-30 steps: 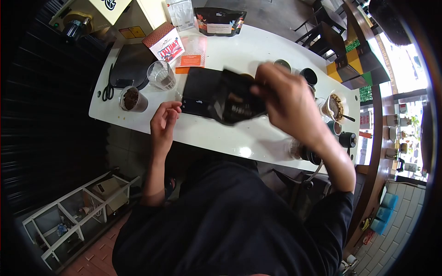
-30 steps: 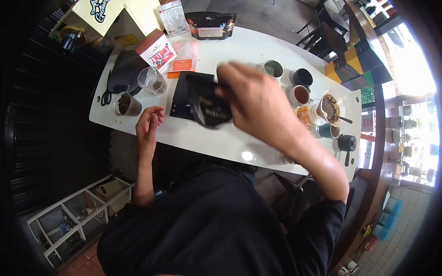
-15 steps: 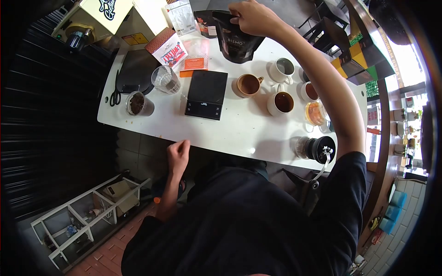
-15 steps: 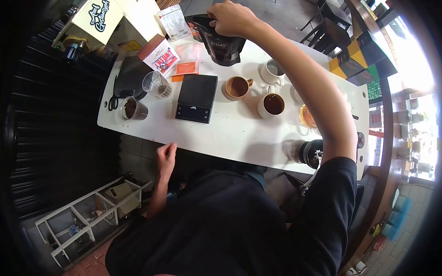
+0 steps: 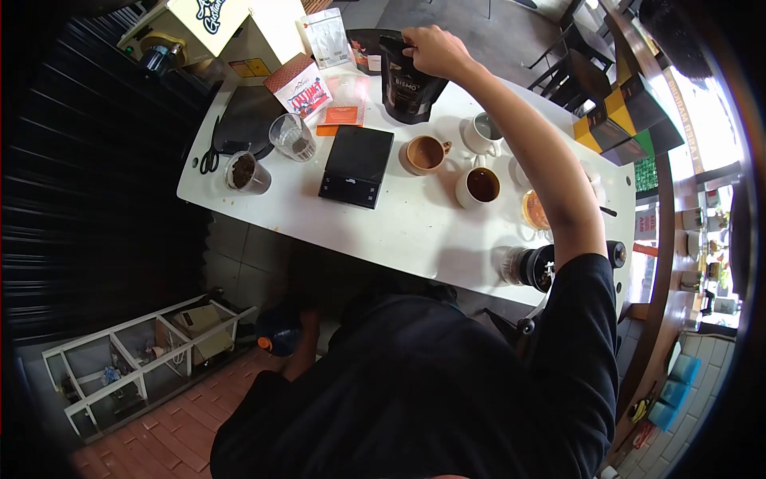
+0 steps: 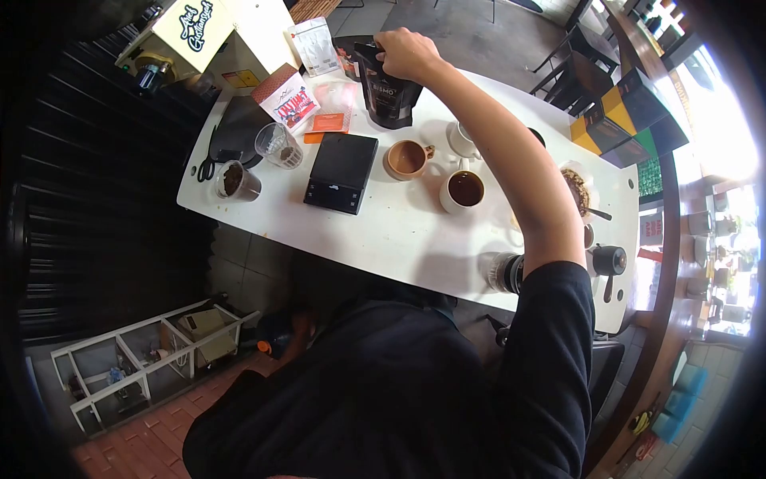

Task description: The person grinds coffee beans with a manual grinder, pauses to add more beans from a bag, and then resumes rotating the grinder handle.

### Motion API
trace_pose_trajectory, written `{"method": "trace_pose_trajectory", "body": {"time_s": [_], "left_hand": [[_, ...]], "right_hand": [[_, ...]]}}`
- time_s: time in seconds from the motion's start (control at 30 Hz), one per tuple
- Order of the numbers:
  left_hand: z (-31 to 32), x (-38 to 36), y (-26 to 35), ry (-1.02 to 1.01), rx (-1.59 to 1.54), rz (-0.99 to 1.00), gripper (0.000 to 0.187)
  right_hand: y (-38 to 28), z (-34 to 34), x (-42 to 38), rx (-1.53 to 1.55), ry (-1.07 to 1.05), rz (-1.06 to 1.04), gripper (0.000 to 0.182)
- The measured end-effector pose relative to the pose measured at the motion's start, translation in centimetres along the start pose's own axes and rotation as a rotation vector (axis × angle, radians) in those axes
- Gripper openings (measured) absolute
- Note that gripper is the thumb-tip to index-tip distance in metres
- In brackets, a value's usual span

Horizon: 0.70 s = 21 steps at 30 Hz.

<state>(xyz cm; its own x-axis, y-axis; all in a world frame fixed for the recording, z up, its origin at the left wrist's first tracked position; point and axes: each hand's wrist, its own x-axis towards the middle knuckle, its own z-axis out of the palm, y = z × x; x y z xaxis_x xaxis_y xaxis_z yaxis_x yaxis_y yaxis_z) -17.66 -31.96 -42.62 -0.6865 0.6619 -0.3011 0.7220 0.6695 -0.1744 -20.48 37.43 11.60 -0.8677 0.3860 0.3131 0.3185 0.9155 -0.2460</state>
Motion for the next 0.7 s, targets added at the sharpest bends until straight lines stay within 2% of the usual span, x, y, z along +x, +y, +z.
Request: {"method": "trace_pose_trajectory", "body": {"time_s": [0.07,0.1,0.17,0.2,0.27,0.3,0.37,0.43,0.47,0.53,0.7], "left_hand": [[-0.5,-3.1,0.9,-0.151,-0.207,0.023,0.03],[0.0,-3.9,2.1,-0.15,-0.211,0.017,0.03],[0.0,-5.2,4.7,0.326,-0.532,-0.389,0.019],[0.4,-7.4,3.0,0.326,-0.532,-0.398,0.019],[0.8,-7.0,7.0,0.482,-1.28,-0.474,0.01],[0.8,-7.4,5.6,0.482,-1.279,-0.485,0.01],[-2.6,-6.0,8.7,0.032,-0.492,-0.105,0.022],[0.4,-7.9,7.1,-0.05,-0.456,-0.084,0.016],[-3.4,-6.6,8.2,-0.129,-0.42,-0.056,0.012],[-1.7,-6.1,7.6,-0.164,-0.403,-0.038,0.011],[0.7,-2.7,4.5,-0.318,-0.329,0.059,0.023]], "right_hand": [[-0.3,-0.1,-0.3,-0.005,-0.017,-0.008,0.015],[-0.3,-0.1,-0.4,-0.008,-0.035,-0.01,0.014],[-0.2,-0.1,-0.5,-0.005,-0.051,-0.018,0.014],[0.1,0.1,-0.4,0.001,-0.063,-0.015,0.014],[0.3,0.4,-0.2,0.013,-0.081,-0.021,0.014],[0.4,0.5,-0.2,-0.019,-0.118,-0.014,0.018],[0.7,1.0,0.0,-0.049,-0.161,-0.013,0.023],[1.2,1.5,0.1,-0.096,-0.162,-0.048,0.023],[1.4,1.7,0.1,-0.094,-0.165,-0.046,0.023],[1.6,2.0,-0.1,-0.06,-0.144,-0.044,0.016],[1.6,2.9,0.2,-0.052,-0.141,-0.008,0.016]]}}
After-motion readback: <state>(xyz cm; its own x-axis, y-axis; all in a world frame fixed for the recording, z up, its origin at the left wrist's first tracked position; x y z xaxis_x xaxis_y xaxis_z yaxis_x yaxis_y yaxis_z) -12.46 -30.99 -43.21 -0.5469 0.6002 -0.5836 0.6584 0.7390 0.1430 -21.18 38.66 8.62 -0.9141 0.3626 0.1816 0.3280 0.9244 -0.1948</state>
